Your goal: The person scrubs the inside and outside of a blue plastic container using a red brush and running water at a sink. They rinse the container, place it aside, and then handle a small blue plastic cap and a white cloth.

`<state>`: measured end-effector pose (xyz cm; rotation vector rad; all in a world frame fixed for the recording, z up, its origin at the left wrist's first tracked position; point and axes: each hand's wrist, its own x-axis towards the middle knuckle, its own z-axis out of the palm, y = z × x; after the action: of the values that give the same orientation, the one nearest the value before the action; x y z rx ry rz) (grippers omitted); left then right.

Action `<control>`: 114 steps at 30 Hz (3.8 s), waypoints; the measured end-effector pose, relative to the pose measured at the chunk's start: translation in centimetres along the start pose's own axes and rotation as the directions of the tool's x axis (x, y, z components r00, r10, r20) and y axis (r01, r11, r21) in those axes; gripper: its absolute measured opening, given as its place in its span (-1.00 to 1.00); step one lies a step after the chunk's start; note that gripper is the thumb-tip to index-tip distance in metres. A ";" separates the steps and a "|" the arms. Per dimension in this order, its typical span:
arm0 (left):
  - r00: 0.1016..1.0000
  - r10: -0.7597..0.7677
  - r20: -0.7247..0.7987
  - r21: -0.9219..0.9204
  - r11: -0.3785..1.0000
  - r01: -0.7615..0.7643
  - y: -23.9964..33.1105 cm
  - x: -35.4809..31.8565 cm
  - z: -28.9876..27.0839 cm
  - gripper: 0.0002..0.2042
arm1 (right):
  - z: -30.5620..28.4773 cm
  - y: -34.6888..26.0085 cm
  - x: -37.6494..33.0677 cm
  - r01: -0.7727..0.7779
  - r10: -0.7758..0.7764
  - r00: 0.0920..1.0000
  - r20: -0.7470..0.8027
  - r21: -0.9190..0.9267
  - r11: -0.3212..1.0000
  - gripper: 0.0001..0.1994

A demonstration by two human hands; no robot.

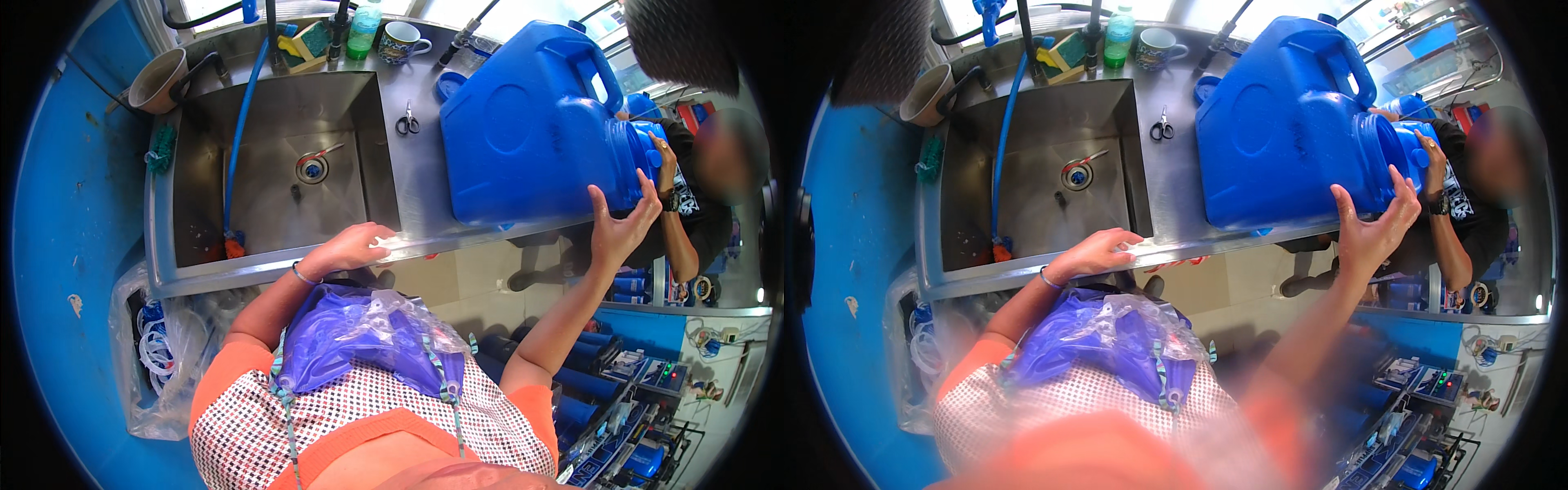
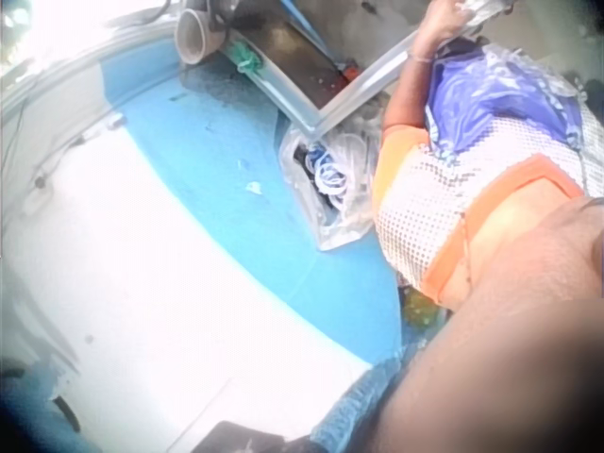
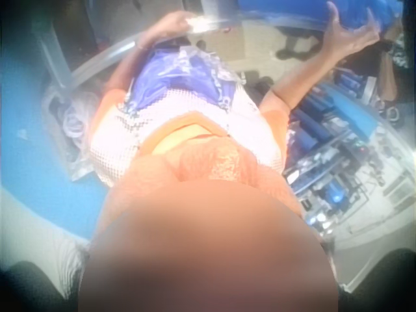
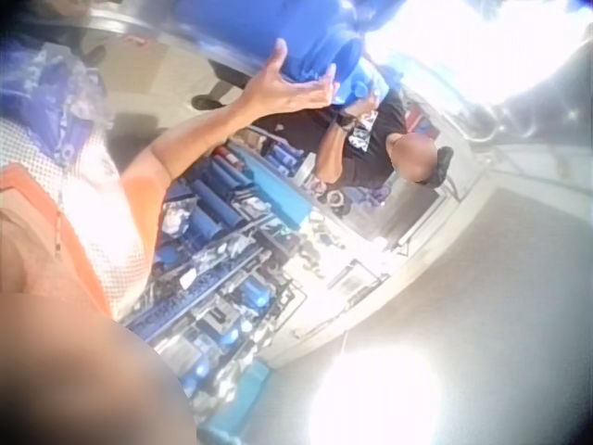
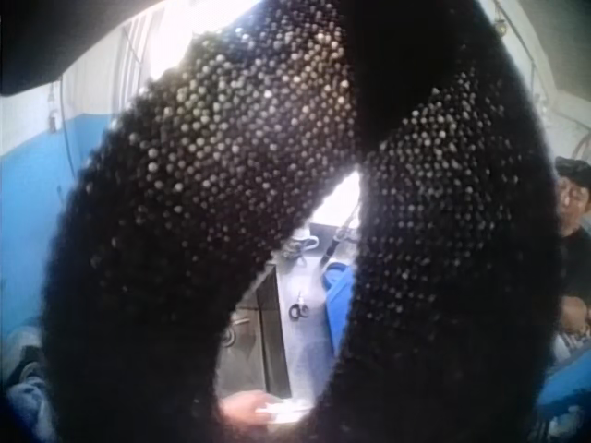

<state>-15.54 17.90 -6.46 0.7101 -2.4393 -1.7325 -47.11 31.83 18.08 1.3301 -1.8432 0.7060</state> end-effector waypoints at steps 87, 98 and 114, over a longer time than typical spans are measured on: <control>0.915 0.248 -0.318 0.055 0.968 -0.244 5.0 4.5 0.4 -0.05 | 4.9 4.6 15.6 0.308 -0.125 0.856 0.502 -0.301 0.902 -0.66; 0.935 0.331 -0.125 0.054 0.944 -0.327 8.2 11.5 4.4 0.12 | 0.5 6.7 12.1 -0.248 0.158 0.713 0.683 0.035 0.968 -0.50; 0.952 0.297 0.073 0.082 0.950 -0.303 8.6 18.5 8.7 -0.34 | 2.5 22.8 12.8 -0.194 0.283 0.748 0.600 -0.210 0.958 -0.49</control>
<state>-37.54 20.31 -5.58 0.2742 -2.5198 -1.5549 -71.80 30.04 26.97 1.3474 -2.5847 0.2480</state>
